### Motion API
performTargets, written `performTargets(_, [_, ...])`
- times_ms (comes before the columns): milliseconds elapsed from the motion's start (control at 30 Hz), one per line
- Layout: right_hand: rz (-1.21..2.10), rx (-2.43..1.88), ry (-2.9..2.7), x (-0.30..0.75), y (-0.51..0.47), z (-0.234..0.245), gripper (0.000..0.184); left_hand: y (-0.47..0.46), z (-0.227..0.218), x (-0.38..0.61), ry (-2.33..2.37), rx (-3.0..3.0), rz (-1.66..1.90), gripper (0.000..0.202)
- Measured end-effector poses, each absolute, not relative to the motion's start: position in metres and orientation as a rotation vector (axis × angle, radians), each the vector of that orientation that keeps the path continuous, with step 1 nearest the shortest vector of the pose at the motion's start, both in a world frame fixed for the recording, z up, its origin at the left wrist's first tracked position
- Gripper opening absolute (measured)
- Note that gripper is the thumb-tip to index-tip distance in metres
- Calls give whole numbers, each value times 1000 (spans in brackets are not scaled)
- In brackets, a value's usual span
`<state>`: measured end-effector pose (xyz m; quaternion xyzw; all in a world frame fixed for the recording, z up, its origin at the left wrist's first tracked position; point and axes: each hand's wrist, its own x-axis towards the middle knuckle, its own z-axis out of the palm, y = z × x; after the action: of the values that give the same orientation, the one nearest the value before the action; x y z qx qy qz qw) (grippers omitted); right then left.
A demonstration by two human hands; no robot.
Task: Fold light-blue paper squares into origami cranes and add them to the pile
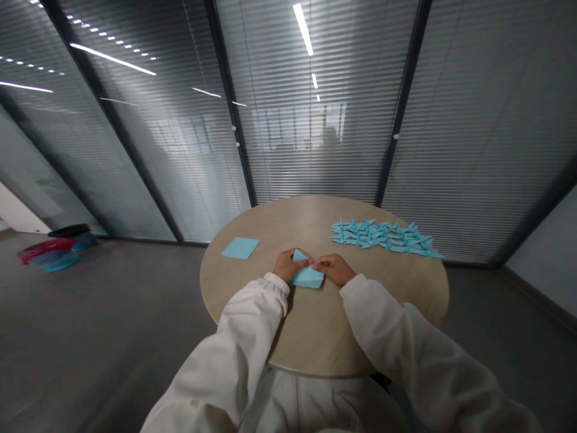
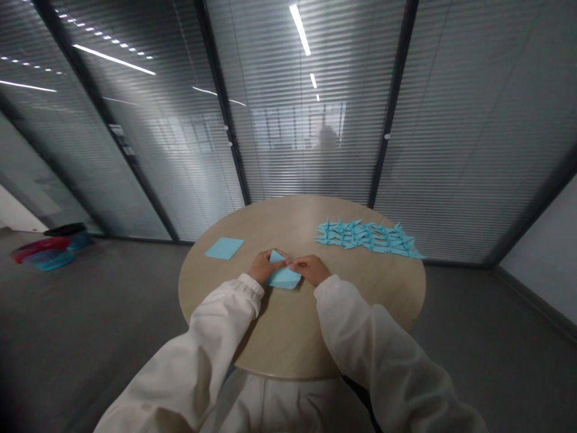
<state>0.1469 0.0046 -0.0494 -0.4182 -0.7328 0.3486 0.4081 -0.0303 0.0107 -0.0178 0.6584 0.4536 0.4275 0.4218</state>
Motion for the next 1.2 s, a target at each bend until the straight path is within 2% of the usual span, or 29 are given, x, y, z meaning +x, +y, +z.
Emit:
performTargets(300, [831,-1066,-1829,150,10,-52,31,5,-9,-28,1182,1526,1138,38])
performTargets(500, [967,-1046,-1719,147,9,-55,34,8,-10,-29,1194,1502,1219,37])
performTargets(700, [757,-1152,-1786,152,7,-48,24,12,-12,-31,1201,1456,1270,38])
performTargets(933, [661,-1233,-1749,152,6,-47,19,16,-20,-32,1138,1355,1255,41])
performTargets(1200, [727,-1108,-1785,147,6,-50,25,14,-23,-28,1097,1509,1146,45])
